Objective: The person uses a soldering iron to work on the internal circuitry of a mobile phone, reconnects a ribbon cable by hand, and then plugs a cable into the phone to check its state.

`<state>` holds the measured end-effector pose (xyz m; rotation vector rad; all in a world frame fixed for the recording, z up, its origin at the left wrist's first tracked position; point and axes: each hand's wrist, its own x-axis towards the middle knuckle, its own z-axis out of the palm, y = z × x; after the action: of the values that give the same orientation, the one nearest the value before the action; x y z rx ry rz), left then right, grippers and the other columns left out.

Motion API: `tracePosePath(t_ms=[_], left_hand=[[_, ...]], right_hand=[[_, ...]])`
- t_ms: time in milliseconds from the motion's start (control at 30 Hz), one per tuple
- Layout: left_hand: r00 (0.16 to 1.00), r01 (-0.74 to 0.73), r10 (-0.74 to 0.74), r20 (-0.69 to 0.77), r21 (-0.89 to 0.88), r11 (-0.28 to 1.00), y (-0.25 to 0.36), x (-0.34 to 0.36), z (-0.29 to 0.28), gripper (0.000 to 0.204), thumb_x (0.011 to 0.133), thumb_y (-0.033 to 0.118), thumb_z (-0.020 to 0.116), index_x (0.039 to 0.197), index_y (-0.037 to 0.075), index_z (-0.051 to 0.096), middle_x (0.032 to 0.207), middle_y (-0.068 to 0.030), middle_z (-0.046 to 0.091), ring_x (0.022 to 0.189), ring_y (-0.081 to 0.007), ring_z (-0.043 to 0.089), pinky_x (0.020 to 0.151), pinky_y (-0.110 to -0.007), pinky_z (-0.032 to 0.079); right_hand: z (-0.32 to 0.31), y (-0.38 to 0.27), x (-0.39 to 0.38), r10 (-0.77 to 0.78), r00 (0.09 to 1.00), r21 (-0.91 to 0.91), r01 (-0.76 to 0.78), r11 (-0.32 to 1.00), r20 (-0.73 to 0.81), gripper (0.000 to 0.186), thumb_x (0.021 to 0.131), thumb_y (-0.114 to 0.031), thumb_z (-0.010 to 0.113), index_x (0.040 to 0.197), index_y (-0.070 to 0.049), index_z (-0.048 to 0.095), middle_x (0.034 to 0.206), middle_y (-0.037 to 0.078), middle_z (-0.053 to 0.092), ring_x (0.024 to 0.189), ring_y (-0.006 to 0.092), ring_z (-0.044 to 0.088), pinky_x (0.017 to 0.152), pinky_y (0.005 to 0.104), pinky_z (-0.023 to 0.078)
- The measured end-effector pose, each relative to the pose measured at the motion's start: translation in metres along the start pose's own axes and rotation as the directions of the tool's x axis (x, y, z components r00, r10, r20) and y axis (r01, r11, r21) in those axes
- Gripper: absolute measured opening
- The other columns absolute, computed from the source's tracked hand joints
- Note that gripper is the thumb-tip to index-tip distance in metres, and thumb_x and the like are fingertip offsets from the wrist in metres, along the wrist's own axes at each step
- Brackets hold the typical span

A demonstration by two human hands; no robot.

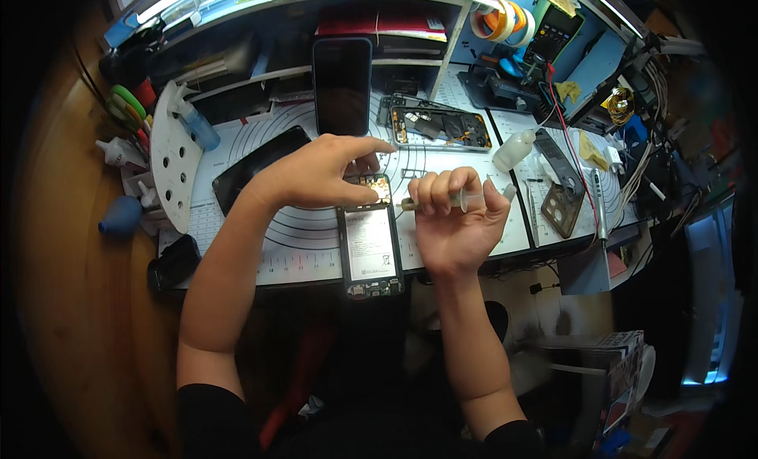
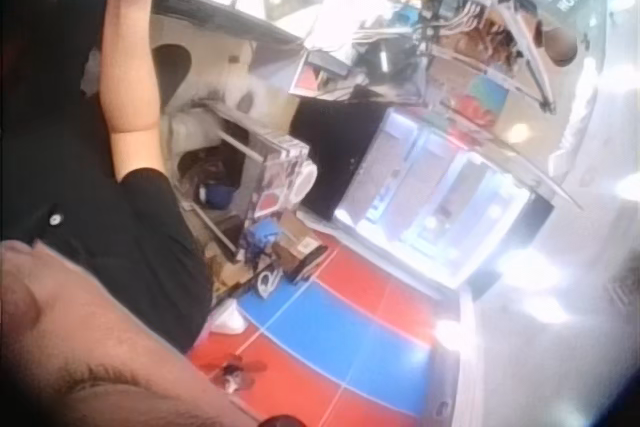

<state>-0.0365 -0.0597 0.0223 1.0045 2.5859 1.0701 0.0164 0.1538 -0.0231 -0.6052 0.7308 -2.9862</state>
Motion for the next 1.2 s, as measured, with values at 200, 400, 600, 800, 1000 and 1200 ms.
tracePosePath(t_ms=[200, 400, 600, 800, 1000, 1200], left_hand=[[0.994, -0.082, 0.087, -0.063, 0.071, 0.994, -0.01, 0.0, 0.014, 0.077, 0.072, 0.026, 0.077, 0.14, 0.001, 0.051, 0.105, -0.016, 0.063, 0.102, -0.029, 0.059, 0.088, -0.038, 0.049], [0.991, -0.09, 0.09, -0.1, 0.007, 0.996, -0.017, 0.005, 0.017, 0.071, 0.073, 0.023, 0.076, 0.138, 0.003, 0.055, 0.096, -0.0138, 0.062, 0.084, -0.0237, 0.06, 0.075, -0.034, 0.051], [0.991, -0.098, 0.1, -0.092, 0.027, 0.995, -0.02, 0.005, 0.014, 0.068, 0.072, 0.021, 0.076, 0.135, 0.003, 0.057, 0.094, -0.0131, 0.063, 0.085, -0.0249, 0.061, 0.077, -0.035, 0.051], [0.995, -0.071, 0.074, -0.068, 0.043, 0.997, -0.019, 0.007, 0.016, 0.069, 0.071, 0.019, 0.078, 0.134, 0.001, 0.056, 0.099, -0.0152, 0.065, 0.087, -0.0254, 0.063, 0.077, -0.036, 0.052], [0.997, -0.05, 0.054, -0.054, 0.071, 0.996, -0.014, 0.005, 0.014, 0.07, 0.071, 0.021, 0.078, 0.134, -0.001, 0.056, 0.099, -0.0168, 0.066, 0.086, -0.0266, 0.062, 0.077, -0.037, 0.052], [0.999, -0.019, 0.022, -0.027, 0.118, 0.993, -0.012, 0.008, 0.012, 0.071, 0.069, 0.02, 0.077, 0.133, -0.001, 0.057, 0.098, -0.0165, 0.066, 0.085, -0.0264, 0.062, 0.076, -0.036, 0.052]], right_hand=[[0.006, 0.013, 0.001, -0.09, 0.995, -0.128, 0.095, 0.987, 0.045, 0.035, 0.097, -0.034, 0.037, 0.083, -0.005, 0.05, 0.068, 0.005, 0.04, 0.069, 0.0187, 0.037, 0.073, 0.0334, 0.033], [0.003, 0.018, -0.005, -0.14, 0.985, -0.217, 0.159, 0.963, 0.101, 0.036, 0.1, -0.031, 0.037, 0.078, -0.004, 0.046, 0.071, 0.007, 0.043, 0.073, 0.0198, 0.037, 0.074, 0.0347, 0.033], [0.004, 0.021, -0.003, -0.111, 0.977, -0.244, 0.153, 0.958, 0.18, 0.037, 0.102, -0.027, 0.036, 0.078, -0.002, 0.047, 0.075, 0.009, 0.046, 0.076, 0.021, 0.039, 0.076, 0.0357, 0.035], [0.006, 0.021, -0.003, -0.091, 0.98, -0.317, 0.145, 0.937, 0.177, 0.036, 0.102, -0.027, 0.037, 0.08, -0.002, 0.05, 0.075, 0.008, 0.047, 0.076, 0.0205, 0.04, 0.076, 0.0351, 0.035], [0.008, 0.021, -0.003, -0.078, 0.984, -0.396, 0.137, 0.908, 0.161, 0.03, 0.1, -0.029, 0.04, 0.083, -0.006, 0.05, 0.073, 0.005, 0.042, 0.075, 0.0201, 0.036, 0.077, 0.035, 0.033], [0.005, 0.021, -0.001, -0.092, 0.979, -0.348, 0.152, 0.925, 0.183, 0.032, 0.101, -0.027, 0.038, 0.087, -0.002, 0.051, 0.073, 0.007, 0.045, 0.074, 0.0203, 0.039, 0.075, 0.0345, 0.036]])
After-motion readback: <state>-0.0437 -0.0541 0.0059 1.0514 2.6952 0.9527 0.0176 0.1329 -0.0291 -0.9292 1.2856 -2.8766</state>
